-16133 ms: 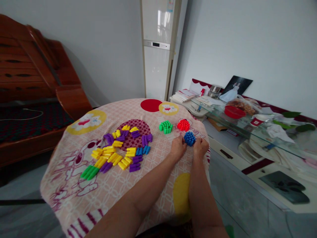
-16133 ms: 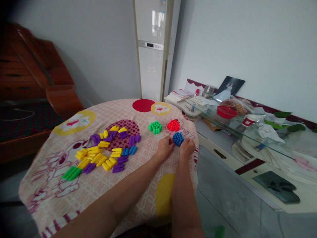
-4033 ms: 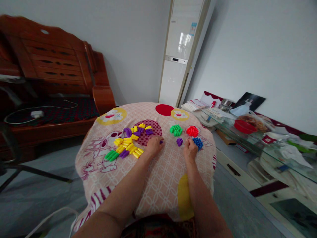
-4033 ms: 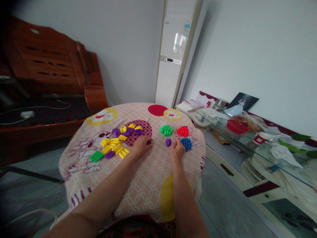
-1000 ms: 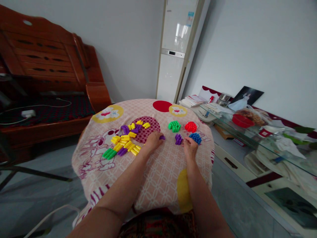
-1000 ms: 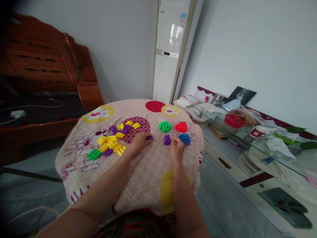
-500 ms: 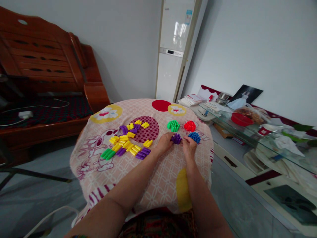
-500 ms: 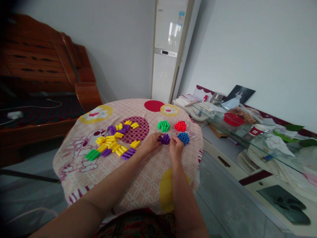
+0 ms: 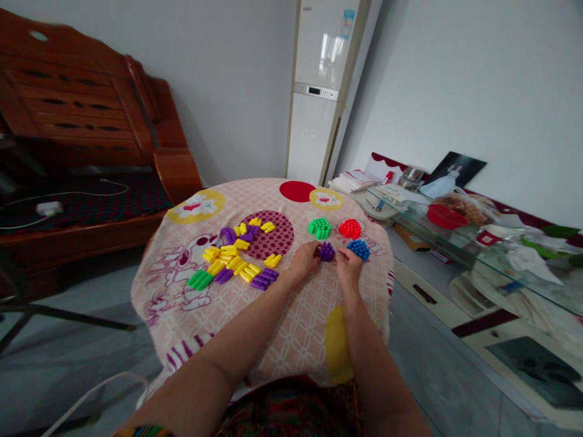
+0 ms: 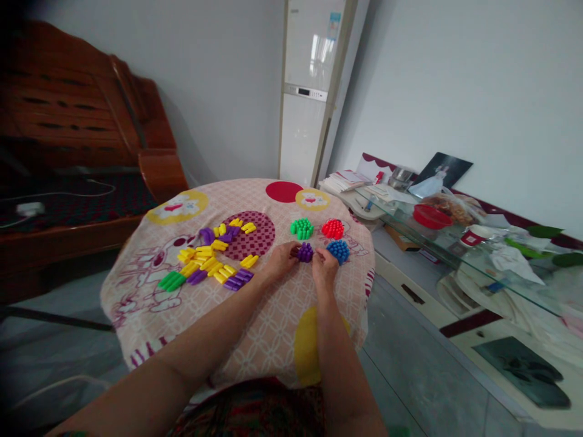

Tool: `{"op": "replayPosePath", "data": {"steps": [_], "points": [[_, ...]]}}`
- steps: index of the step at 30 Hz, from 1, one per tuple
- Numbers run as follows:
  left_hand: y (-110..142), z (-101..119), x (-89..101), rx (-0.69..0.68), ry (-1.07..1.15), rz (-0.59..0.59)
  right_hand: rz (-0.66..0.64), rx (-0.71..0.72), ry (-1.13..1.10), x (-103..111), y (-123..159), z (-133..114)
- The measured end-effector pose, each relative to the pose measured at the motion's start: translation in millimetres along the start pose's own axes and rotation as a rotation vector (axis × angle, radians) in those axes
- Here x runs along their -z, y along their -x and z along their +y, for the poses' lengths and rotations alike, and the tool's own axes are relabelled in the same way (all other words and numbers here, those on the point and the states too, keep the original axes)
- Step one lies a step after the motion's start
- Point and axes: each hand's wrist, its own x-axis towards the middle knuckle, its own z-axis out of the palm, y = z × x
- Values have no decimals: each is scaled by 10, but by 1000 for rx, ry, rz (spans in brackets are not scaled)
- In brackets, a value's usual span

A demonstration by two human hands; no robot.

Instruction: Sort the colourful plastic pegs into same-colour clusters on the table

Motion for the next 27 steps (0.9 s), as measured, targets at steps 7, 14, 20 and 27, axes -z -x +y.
{"op": "replayPosePath", "data": {"steps": [7,14,20,27], "points": [[132,92,152,-31,-210,-32,14,-3,13,13,6,1],[571,-13,901,79,-542,-239,15,-16,13,9,8,0],[985,-90,1199,117,-602,-283,7,-7,-8,2,17,-19],[948,-57,967,88,-702,-249,16,-24,14,-2,20,-30]]}}
